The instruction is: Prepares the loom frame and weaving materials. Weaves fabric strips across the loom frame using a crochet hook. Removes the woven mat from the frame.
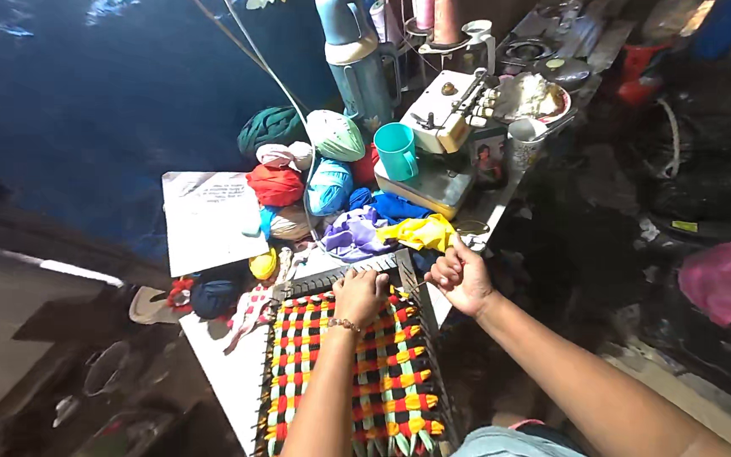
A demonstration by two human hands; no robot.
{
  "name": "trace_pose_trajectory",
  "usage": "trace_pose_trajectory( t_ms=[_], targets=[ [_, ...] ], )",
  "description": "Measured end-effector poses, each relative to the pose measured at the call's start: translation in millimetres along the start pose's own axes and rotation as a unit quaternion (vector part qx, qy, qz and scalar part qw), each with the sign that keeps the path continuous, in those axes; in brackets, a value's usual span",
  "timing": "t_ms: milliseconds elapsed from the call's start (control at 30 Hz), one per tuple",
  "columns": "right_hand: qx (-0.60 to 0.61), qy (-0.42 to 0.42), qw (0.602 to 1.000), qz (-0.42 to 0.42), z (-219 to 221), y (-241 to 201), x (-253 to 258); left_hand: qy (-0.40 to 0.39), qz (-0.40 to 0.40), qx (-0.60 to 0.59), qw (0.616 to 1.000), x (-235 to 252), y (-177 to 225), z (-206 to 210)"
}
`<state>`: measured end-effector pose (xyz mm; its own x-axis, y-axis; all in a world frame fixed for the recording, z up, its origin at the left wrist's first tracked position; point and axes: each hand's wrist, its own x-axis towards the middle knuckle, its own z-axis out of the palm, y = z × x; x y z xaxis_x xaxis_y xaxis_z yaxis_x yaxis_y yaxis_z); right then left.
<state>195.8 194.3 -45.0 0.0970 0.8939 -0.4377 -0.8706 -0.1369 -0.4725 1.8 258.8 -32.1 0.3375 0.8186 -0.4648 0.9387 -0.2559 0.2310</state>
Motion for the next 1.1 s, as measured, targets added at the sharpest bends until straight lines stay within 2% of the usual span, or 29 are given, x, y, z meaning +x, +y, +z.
trace_pose_trajectory(
  t_ms=[100, 133, 167, 233, 267, 333, 400, 533, 767, 1100],
  targets=[
    [0.038, 0.016, 0.999, -0.015, -7.8, 6.7, -1.2, 0.033, -0.026, 0.002, 0.999, -0.8, 6.3, 7.5],
    [0.058, 0.025, 0.998, -0.021, -9.1, 10.1, -0.9, 0.079, -0.009, -0.023, 0.997, -4.6, 4.6, 12.9],
    [0.077, 0.034, 0.996, -0.026, -9.0, 12.6, -0.4, 0.151, 0.034, -0.061, 0.986, -9.8, 0.6, 19.8],
    [0.102, 0.059, 0.993, -0.029, -4.7, 15.4, -0.9, 0.294, 0.173, -0.142, 0.929, -17.9, -9.8, 37.8],
    [0.105, 0.073, 0.991, -0.028, -1.1, 15.2, -1.9, 0.314, 0.226, -0.174, 0.905, -21.8, -11.7, 43.9],
    [0.103, 0.099, 0.990, -0.019, 5.2, 13.8, -2.8, 0.305, 0.268, -0.222, 0.886, -26.9, -12.5, 57.3],
    [0.105, 0.114, 0.988, -0.011, 8.9, 12.8, -2.8, 0.309, 0.263, -0.235, 0.883, -27.0, -11.4, 69.0],
    [0.131, 0.125, 0.984, 0.007, 13.2, 10.8, -0.2, 0.370, 0.263, -0.196, 0.869, -17.2, -7.4, 82.3],
    [0.157, 0.142, 0.977, 0.012, 4.8, 12.9, 10.7, 0.408, 0.263, -0.189, 0.854, -13.2, -8.1, 88.3],
    [0.156, 0.248, 0.955, 0.047, 3.8, 11.5, 10.5, 0.443, 0.270, -0.135, 0.844, -12.5, -6.2, 92.3]
  ],
)
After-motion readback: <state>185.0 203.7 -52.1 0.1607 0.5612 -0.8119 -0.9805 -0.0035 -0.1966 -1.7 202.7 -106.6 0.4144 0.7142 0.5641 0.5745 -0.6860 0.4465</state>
